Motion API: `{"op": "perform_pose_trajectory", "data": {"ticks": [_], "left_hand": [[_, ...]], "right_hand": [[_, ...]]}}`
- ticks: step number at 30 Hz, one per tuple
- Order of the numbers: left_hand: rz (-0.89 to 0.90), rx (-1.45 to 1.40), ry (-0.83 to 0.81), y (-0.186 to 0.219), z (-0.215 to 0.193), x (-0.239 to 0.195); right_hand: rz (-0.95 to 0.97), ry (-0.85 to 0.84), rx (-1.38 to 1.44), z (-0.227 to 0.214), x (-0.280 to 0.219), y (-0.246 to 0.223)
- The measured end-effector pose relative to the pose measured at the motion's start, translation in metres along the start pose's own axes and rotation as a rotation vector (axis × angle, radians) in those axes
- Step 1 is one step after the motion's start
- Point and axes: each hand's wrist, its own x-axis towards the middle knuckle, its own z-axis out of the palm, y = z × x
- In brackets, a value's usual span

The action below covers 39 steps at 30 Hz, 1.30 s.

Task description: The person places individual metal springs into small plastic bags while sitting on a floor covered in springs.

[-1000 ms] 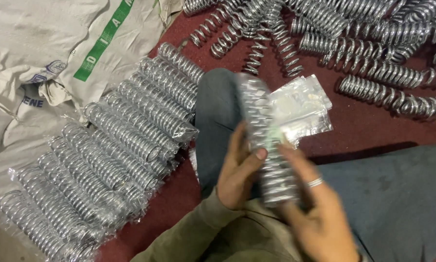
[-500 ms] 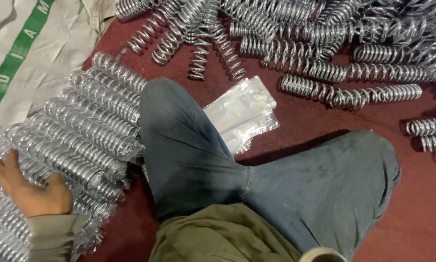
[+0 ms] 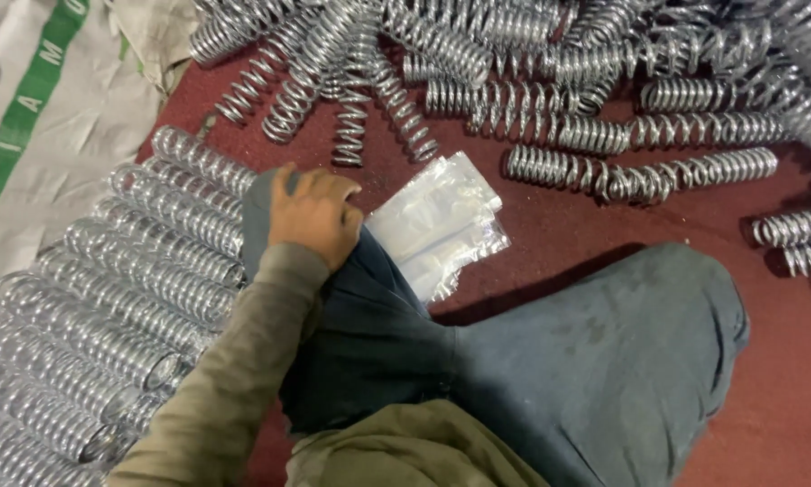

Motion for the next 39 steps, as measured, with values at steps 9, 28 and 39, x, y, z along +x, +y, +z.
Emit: {"op": "perform_pose_trajectory", "data": {"ticks": [9,28,39], "left_hand": [[-0.054,-0.032,-0.272,0.016,-0.017,0.033],[-0.015,0.060,-0.361,0.019,-0.008,0.039],[0.077,0.196,-0.852,0.044,0.019,0.066]], "right_hand": [[1.067,0.135,-0.585,0.106,0.109,0.204],[1.089,0.648,-0.262,0.087,0.092,0.207],[0.719,1.378,0.207,0.076,0.114,0.054]]}}
